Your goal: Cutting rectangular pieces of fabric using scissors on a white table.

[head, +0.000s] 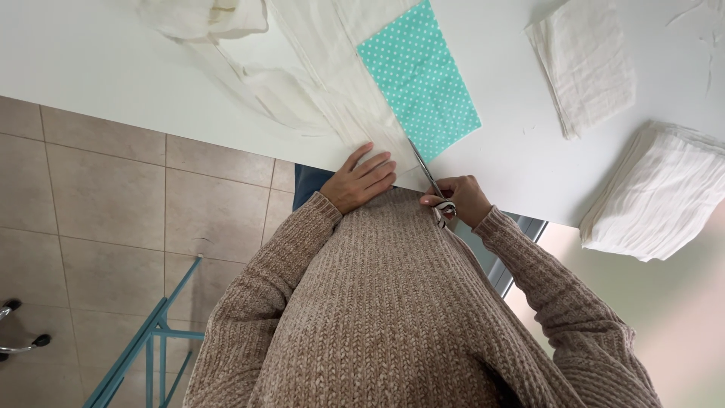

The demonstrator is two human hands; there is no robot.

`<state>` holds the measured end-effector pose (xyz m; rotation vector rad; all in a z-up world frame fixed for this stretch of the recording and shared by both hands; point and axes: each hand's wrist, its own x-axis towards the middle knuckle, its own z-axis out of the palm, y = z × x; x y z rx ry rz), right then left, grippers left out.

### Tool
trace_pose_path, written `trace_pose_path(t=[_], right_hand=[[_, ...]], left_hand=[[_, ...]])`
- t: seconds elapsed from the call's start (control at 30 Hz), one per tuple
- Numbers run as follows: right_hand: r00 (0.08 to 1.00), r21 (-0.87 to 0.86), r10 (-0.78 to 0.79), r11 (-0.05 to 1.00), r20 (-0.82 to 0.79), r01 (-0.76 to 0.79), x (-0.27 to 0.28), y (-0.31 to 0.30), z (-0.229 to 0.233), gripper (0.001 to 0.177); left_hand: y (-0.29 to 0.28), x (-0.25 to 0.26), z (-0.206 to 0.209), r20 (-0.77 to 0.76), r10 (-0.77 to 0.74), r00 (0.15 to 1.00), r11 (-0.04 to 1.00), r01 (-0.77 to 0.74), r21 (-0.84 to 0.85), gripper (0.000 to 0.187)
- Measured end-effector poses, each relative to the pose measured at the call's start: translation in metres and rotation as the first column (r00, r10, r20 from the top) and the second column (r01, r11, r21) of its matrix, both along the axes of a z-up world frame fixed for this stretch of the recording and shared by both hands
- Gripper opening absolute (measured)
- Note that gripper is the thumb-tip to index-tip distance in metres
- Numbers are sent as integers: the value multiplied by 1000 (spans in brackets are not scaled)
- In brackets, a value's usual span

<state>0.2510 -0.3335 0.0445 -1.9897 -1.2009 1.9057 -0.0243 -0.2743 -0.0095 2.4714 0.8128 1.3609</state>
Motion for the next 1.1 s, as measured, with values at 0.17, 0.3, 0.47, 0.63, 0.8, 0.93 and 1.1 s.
trace_pose_path(t=[0.17, 0.3, 0.47, 0.63, 0.8, 0.93, 1.1], right_hand=[[999, -1, 35, 999, -4, -35, -3, 6, 9, 20], [999, 21, 38, 999, -14, -38, -8, 18, 6, 24], [994, 60, 100, 993, 42, -103, -5, 19, 1, 23], [994, 44, 105, 993, 37, -107, -12, 29, 8, 24], [990, 71, 133, 988, 45, -136, -15, 39, 6, 26], [974, 47, 190, 979, 127, -197, -14, 36, 10, 27], [982, 30, 165, 985, 96, -168, -20, 50, 11, 28]], left_hand=[[1, -1, 2, 14, -15, 1000, 1000, 15, 2, 16], [2, -2, 2, 19, -7, 1000, 1000, 7, 11, 16], [3, -4, 1, 10, -34, 999, 999, 34, 12, 17], [5, -7, 4, 4, -42, 999, 999, 42, 9, 18], [5, -9, -2, 11, -69, 998, 998, 69, -14, 19], [1, -9, -4, -2, -72, 997, 997, 72, -14, 20], [2, -10, -7, -9, -79, 997, 997, 79, -18, 20]])
